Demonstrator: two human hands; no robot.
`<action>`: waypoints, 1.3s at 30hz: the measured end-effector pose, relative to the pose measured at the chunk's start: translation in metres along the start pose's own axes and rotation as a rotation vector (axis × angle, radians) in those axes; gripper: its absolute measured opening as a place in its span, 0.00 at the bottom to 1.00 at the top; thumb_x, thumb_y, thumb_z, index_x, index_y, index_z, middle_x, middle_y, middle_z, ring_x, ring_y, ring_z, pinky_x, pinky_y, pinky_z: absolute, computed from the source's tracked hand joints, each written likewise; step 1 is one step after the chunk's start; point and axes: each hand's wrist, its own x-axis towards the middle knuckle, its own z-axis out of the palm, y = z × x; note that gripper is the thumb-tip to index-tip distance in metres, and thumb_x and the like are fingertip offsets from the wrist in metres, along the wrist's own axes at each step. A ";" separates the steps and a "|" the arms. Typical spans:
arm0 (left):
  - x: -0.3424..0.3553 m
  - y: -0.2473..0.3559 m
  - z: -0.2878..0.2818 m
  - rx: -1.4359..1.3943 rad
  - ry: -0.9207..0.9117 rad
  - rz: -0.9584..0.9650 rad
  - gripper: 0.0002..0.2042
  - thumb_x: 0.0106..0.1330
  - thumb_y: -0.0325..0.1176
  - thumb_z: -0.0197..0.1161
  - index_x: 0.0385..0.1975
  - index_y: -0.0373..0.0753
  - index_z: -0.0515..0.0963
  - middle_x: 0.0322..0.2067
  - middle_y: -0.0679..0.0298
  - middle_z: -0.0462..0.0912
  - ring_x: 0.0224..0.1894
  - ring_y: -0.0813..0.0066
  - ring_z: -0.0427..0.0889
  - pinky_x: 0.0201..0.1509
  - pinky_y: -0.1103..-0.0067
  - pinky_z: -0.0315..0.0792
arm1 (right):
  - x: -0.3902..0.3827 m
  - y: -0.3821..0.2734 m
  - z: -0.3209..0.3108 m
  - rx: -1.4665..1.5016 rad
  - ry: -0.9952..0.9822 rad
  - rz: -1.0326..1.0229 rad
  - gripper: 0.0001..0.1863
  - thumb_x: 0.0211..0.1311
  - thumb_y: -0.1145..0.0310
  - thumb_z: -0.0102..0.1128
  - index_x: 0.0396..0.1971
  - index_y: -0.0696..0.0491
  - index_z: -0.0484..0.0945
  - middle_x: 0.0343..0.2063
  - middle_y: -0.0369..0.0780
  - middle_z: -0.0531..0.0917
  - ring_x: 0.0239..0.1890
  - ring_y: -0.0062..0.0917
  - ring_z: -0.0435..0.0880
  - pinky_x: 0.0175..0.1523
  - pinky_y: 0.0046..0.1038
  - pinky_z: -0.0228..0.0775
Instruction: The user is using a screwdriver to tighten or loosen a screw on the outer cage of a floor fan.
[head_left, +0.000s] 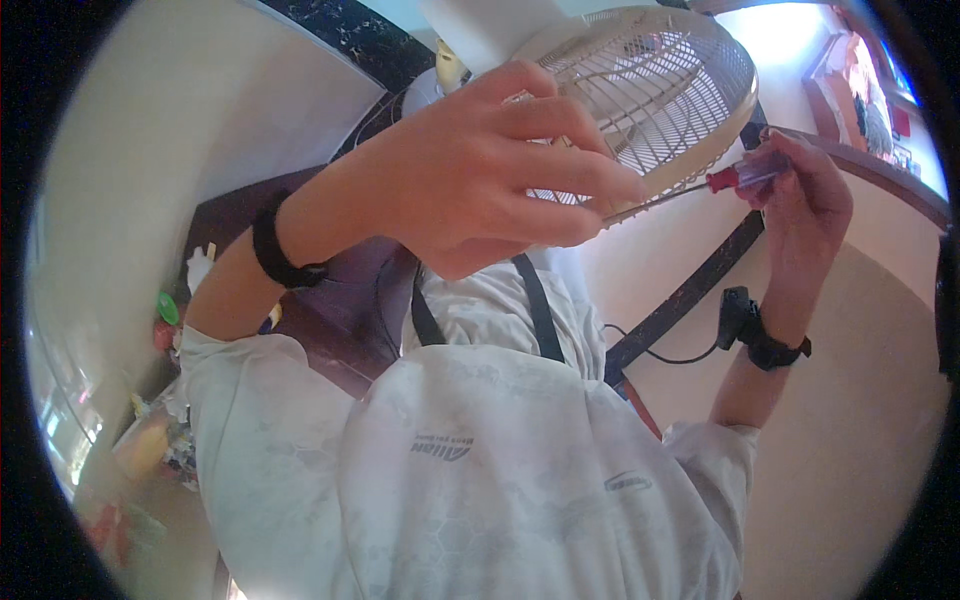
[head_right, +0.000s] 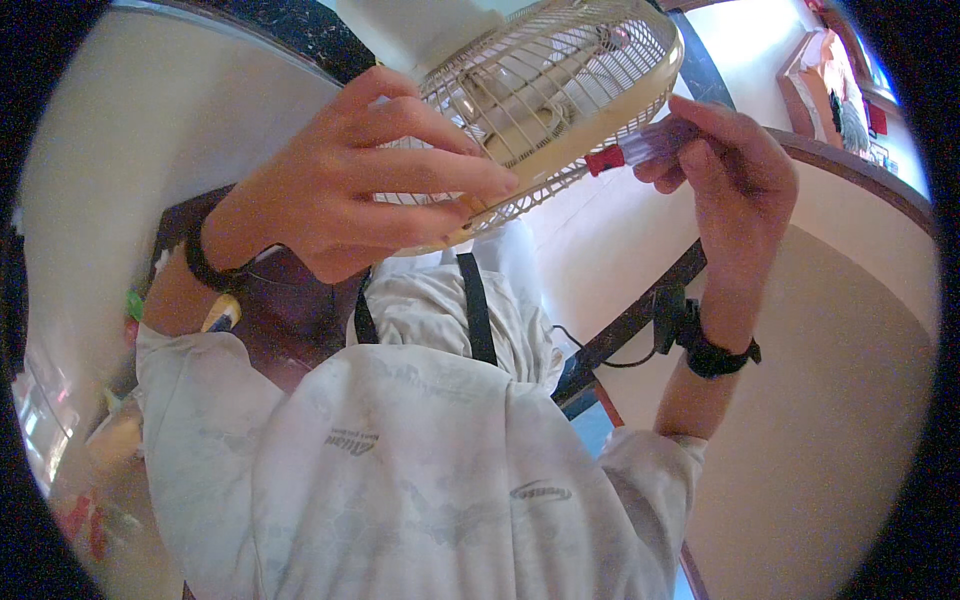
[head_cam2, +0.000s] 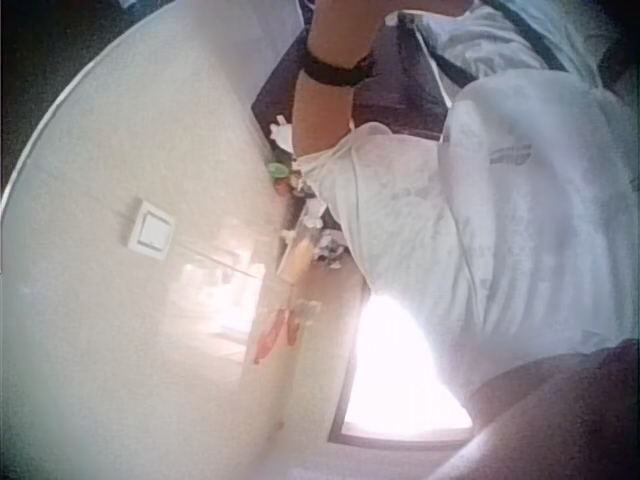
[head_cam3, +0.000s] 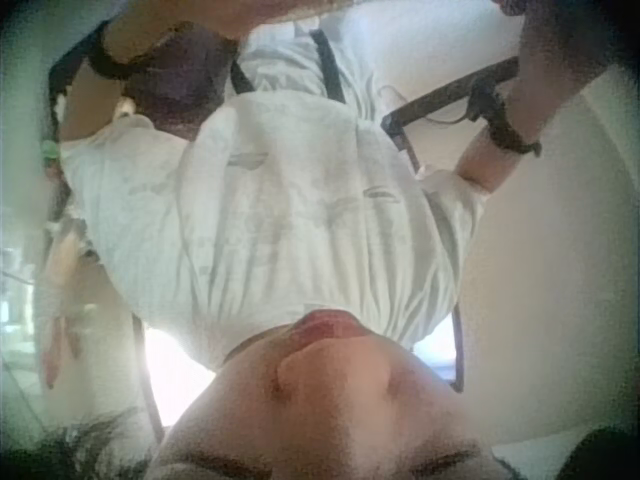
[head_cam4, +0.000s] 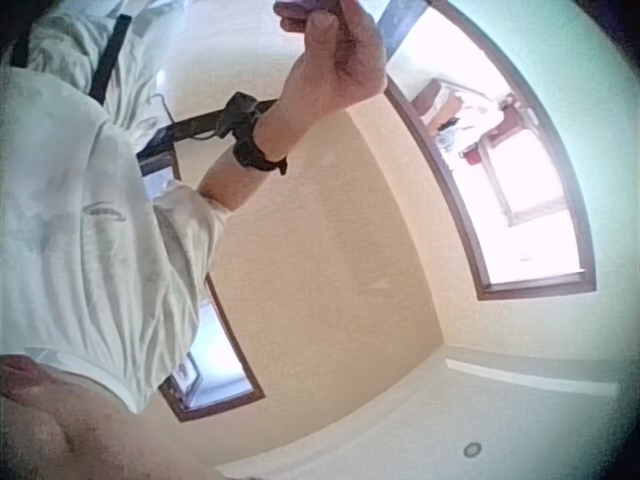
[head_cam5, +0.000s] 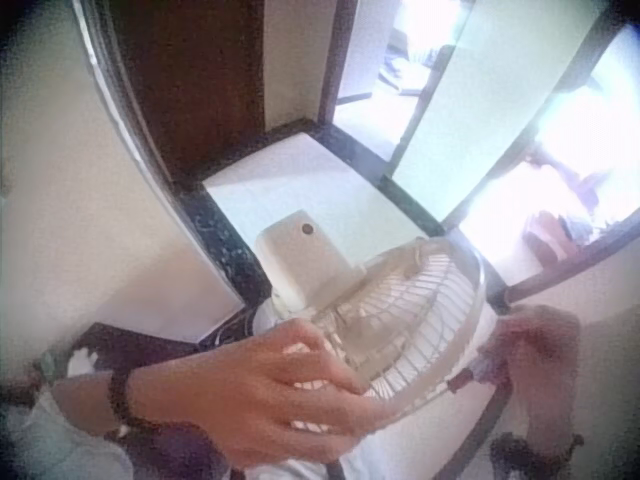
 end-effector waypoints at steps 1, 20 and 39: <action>0.001 -0.001 -0.001 0.017 -0.006 0.003 0.06 0.53 0.35 0.61 0.30 0.45 0.78 0.53 0.65 0.80 0.47 0.67 0.77 0.50 0.67 0.62 | 0.002 -0.006 0.002 -0.030 -0.007 0.035 0.18 0.66 0.64 0.60 0.47 0.63 0.78 0.34 0.46 0.83 0.26 0.24 0.83 0.30 0.20 0.73; 0.005 0.001 -0.016 -0.014 -0.096 0.007 0.11 0.52 0.29 0.61 0.36 0.38 0.76 0.51 0.55 0.80 0.46 0.58 0.78 0.47 0.64 0.68 | 0.020 -0.010 0.030 0.068 0.069 0.064 0.15 0.62 0.63 0.66 0.20 0.56 0.78 0.16 0.25 0.67 0.20 0.07 0.59 0.23 0.17 0.46; 0.006 0.005 0.000 0.109 -0.119 0.000 0.11 0.56 0.28 0.58 0.39 0.38 0.76 0.53 0.61 0.79 0.52 0.63 0.75 0.46 0.65 0.67 | 0.006 0.014 0.018 0.011 0.000 0.024 0.09 0.66 0.64 0.60 0.33 0.55 0.79 0.22 0.33 0.74 0.22 0.13 0.66 0.26 0.16 0.55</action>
